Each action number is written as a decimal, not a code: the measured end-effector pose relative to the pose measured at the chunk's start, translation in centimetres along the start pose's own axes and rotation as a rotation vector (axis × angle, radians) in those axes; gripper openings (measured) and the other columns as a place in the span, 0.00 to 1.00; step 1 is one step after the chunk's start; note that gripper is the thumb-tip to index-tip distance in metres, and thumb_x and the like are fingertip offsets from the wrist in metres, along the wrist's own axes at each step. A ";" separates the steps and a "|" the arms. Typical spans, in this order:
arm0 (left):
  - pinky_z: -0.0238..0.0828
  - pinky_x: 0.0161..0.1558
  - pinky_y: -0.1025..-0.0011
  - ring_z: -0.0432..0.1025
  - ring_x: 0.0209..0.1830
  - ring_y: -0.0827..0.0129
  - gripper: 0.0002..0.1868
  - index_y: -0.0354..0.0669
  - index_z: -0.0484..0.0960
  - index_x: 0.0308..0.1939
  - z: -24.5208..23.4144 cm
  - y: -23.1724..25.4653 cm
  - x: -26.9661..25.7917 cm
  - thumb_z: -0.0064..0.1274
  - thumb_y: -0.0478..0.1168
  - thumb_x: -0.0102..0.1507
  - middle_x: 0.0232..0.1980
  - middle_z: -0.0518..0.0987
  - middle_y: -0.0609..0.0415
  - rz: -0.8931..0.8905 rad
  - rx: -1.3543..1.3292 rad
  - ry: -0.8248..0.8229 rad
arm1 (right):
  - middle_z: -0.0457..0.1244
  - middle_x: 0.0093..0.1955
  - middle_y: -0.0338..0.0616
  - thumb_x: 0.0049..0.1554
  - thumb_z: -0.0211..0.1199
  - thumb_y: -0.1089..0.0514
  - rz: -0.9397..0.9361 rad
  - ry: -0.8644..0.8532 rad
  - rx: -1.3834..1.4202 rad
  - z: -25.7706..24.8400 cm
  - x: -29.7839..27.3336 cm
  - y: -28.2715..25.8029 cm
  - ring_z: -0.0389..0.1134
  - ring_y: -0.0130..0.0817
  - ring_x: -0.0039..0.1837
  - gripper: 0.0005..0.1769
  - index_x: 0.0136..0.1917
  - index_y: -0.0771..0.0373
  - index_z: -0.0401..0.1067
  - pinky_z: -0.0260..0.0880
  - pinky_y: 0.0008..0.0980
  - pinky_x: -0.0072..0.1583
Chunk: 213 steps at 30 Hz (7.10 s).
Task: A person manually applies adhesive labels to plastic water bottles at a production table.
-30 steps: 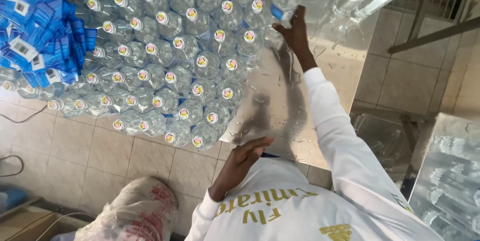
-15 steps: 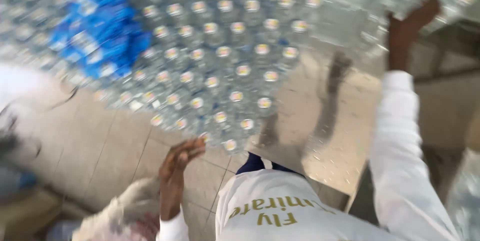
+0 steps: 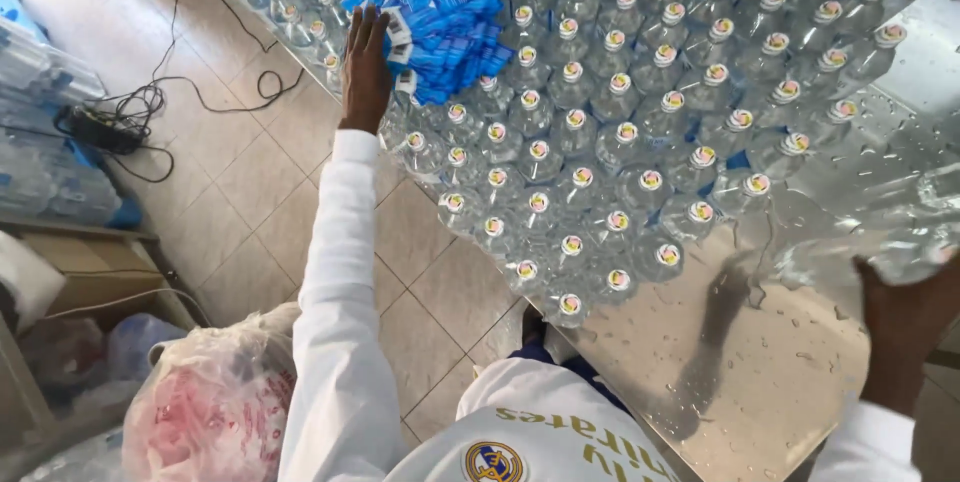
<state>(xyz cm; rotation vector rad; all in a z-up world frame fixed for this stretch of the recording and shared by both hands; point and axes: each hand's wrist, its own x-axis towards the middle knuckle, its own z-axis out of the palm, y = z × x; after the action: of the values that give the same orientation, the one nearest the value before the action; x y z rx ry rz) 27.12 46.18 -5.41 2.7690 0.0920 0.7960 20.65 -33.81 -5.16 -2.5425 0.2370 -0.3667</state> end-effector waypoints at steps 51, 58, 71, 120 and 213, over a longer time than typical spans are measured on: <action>0.77 0.50 0.71 0.79 0.44 0.71 0.15 0.39 0.86 0.61 -1.4 49.2 -22.2 0.63 0.40 0.72 0.45 0.86 0.49 -0.521 -1.689 -0.828 | 0.70 0.45 0.40 0.75 0.63 0.52 0.090 0.327 0.610 -4.7 -16.0 -14.6 0.67 0.26 0.45 0.11 0.56 0.60 0.78 0.70 0.29 0.52; 0.64 0.50 0.76 0.65 0.42 0.81 0.18 0.40 0.78 0.70 -1.7 52.0 -21.1 0.52 0.38 0.77 0.43 0.77 0.60 -0.462 -1.738 -0.582 | 0.67 0.49 0.45 0.78 0.47 0.54 0.237 0.206 0.818 -4.1 -17.2 -17.1 0.61 0.29 0.47 0.18 0.59 0.64 0.76 0.64 0.32 0.57; 0.48 0.34 0.79 0.48 0.24 0.86 0.31 0.56 0.66 0.20 0.9 53.9 -23.6 0.39 0.44 0.82 0.20 0.58 0.67 -0.456 -1.894 -0.682 | 0.47 0.26 0.29 0.69 0.68 0.54 -0.366 0.444 0.092 2.5 -20.0 -9.0 0.55 0.38 0.26 0.29 0.29 0.49 0.59 0.59 0.33 0.33; 0.65 0.50 0.75 0.68 0.56 0.71 0.10 0.51 0.74 0.50 -0.5 54.8 -20.4 0.58 0.36 0.68 0.63 0.73 0.53 -0.676 -1.931 -0.909 | 0.74 0.53 0.54 0.63 0.74 0.72 0.008 0.217 0.662 -8.3 -17.0 -11.0 0.77 0.44 0.59 0.07 0.54 0.68 0.81 0.75 0.42 0.63; 0.37 0.89 0.49 0.46 0.92 0.56 0.31 0.48 0.58 0.89 12.7 51.6 -27.5 0.32 0.55 0.85 0.91 0.56 0.49 -0.122 -1.628 -0.803 | 0.47 0.90 0.59 0.62 0.82 0.48 0.045 0.051 0.647 8.2 -20.4 -0.7 0.44 0.52 0.92 0.68 0.91 0.65 0.31 0.39 0.50 0.90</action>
<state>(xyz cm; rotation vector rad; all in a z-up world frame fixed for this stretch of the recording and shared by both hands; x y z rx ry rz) 9.96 -10.07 -16.32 1.2701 -0.3650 -0.3209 3.92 -24.12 -15.68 -1.8907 0.1597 -0.4122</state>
